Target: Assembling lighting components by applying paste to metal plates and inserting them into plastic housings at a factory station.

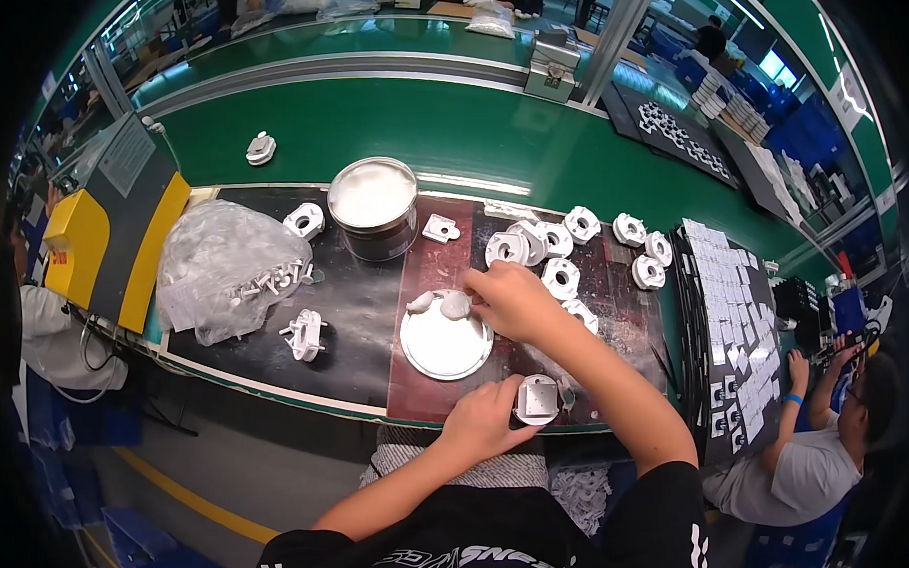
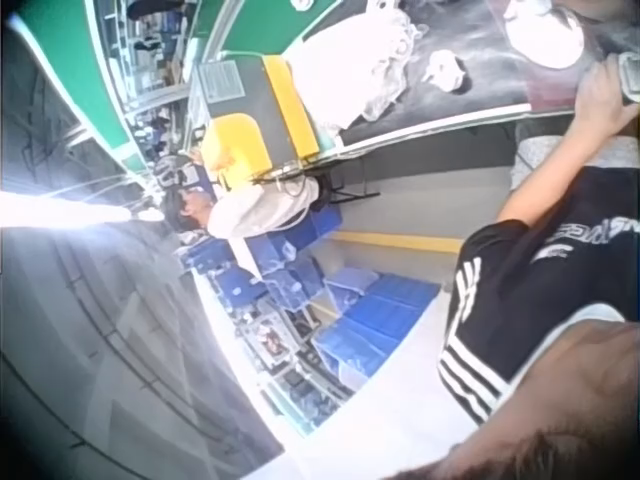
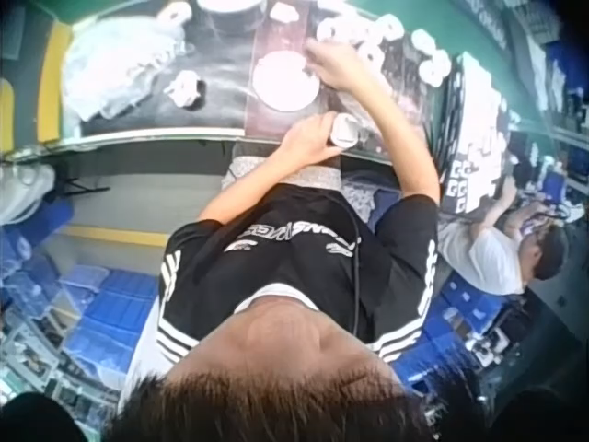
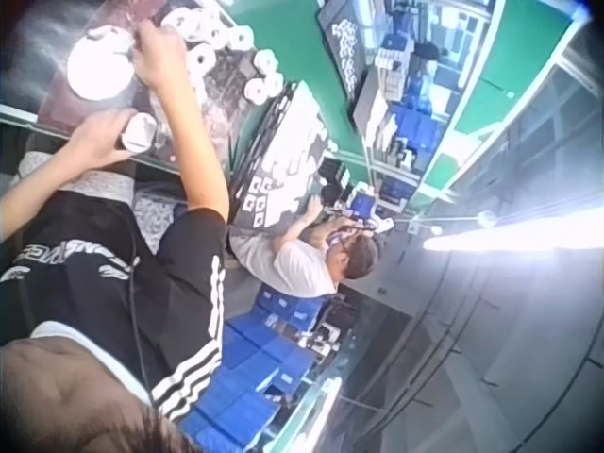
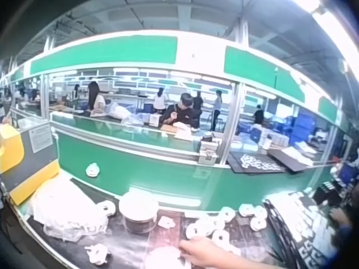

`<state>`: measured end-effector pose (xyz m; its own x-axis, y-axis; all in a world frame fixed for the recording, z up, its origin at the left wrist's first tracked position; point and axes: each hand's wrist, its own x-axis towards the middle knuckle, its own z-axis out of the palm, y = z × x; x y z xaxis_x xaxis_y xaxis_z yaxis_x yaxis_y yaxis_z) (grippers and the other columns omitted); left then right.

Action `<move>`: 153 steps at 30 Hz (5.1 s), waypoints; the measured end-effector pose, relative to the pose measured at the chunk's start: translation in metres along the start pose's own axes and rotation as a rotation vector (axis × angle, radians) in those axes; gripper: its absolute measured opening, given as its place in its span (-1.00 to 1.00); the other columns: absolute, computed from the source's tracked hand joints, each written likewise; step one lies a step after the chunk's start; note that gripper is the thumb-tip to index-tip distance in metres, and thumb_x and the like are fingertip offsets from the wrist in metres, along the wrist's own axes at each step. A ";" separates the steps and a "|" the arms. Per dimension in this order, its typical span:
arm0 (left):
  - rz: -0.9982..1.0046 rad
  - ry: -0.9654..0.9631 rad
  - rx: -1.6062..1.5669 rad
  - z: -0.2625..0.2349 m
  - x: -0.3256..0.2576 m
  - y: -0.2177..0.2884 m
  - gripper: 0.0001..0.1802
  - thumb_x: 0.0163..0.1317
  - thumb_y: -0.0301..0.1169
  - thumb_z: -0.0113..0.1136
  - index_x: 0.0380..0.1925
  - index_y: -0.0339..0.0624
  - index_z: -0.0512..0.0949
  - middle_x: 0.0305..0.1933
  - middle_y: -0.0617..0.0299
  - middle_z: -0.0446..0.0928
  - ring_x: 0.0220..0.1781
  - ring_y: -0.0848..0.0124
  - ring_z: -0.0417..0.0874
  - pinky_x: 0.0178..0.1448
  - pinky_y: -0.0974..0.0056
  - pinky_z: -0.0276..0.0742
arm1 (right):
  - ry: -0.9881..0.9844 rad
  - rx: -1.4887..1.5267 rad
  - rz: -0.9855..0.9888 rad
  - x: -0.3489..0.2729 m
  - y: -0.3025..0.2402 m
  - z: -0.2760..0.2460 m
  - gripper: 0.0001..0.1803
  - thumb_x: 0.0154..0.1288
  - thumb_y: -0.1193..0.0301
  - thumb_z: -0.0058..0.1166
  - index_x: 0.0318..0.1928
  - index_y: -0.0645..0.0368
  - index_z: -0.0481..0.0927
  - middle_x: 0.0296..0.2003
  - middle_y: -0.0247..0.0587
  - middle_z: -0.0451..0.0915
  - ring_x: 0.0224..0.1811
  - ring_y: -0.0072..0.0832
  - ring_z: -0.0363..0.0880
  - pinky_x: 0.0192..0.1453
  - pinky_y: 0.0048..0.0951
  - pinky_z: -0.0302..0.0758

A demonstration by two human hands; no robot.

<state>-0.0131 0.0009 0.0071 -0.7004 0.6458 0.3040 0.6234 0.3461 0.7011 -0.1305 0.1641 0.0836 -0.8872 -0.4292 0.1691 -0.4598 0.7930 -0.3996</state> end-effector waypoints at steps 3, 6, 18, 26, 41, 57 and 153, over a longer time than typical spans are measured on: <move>0.007 0.025 0.000 0.001 0.000 -0.001 -0.18 0.14 -0.05 0.50 0.23 -0.38 0.42 -0.19 -0.03 0.64 -0.13 0.06 0.71 -0.08 0.04 0.68 | 0.016 -0.088 -0.035 0.005 -0.001 0.003 -0.72 0.11 0.52 0.35 -0.16 0.15 0.57 -0.36 -0.12 0.70 -0.17 -0.05 0.65 -0.05 -0.05 0.58; 0.011 0.032 -0.006 0.002 0.000 0.000 -0.18 0.14 -0.05 0.51 0.23 -0.38 0.42 -0.19 -0.04 0.64 -0.13 0.06 0.71 -0.08 0.04 0.68 | 0.044 -0.109 -0.109 0.007 0.001 0.004 -0.74 0.12 0.54 0.32 -0.17 0.14 0.57 -0.39 -0.11 0.69 -0.19 -0.06 0.65 -0.07 -0.04 0.58; -0.057 -0.019 -0.052 -0.010 0.003 0.008 -0.22 0.11 -0.10 0.53 0.24 -0.30 0.46 -0.17 -0.04 0.64 -0.11 0.02 0.71 -0.02 0.00 0.67 | 0.338 1.087 0.410 -0.087 -0.016 -0.020 -0.64 0.27 0.74 0.31 -0.07 0.20 0.41 -0.12 -0.18 0.72 -0.17 -0.43 0.79 -0.12 -0.48 0.70; -0.071 -0.035 -0.072 -0.012 0.007 0.006 -0.22 0.00 -0.06 0.62 0.19 -0.14 0.56 -0.25 0.06 0.68 -0.19 0.08 0.73 -0.15 0.04 0.68 | 0.502 1.189 0.472 -0.165 -0.002 0.009 -0.61 0.28 0.76 0.31 -0.20 0.15 0.33 -0.15 -0.05 0.74 -0.17 -0.43 0.79 -0.09 -0.39 0.75; -0.099 -0.016 -0.075 -0.008 0.010 0.011 -0.28 -0.09 -0.07 0.66 0.10 -0.09 0.64 -0.45 0.30 0.56 -0.36 0.31 0.63 -0.27 0.19 0.57 | 0.502 1.117 0.381 -0.188 0.010 0.037 -0.56 0.21 0.75 0.35 -0.32 0.11 0.28 -0.18 0.00 0.75 -0.08 -0.46 0.72 0.02 -0.37 0.67; -0.099 -0.048 -0.040 -0.011 0.010 0.011 -0.26 -0.07 -0.05 0.66 0.11 -0.10 0.63 -0.41 0.28 0.61 -0.33 0.29 0.67 -0.24 0.19 0.62 | 0.520 1.099 0.315 -0.186 0.010 0.040 -0.54 0.19 0.76 0.39 -0.34 0.11 0.29 -0.21 0.02 0.75 -0.11 -0.42 0.73 -0.03 -0.33 0.69; 0.009 -0.221 -0.633 -0.024 0.085 0.020 -0.35 -0.02 -0.60 0.62 -0.08 -0.10 0.32 0.31 -0.01 0.48 0.40 0.16 0.52 0.43 0.13 0.48 | 0.895 0.546 0.656 -0.288 -0.047 -0.021 -0.40 0.12 0.64 0.44 0.20 0.25 0.57 -0.06 -0.21 0.69 0.02 -0.51 0.70 0.05 -0.46 0.60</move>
<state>-0.0689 0.0467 0.0623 -0.5665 0.7942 0.2197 0.2574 -0.0827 0.9628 0.1460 0.2601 0.0728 -0.7561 0.5981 0.2655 -0.0327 0.3705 -0.9282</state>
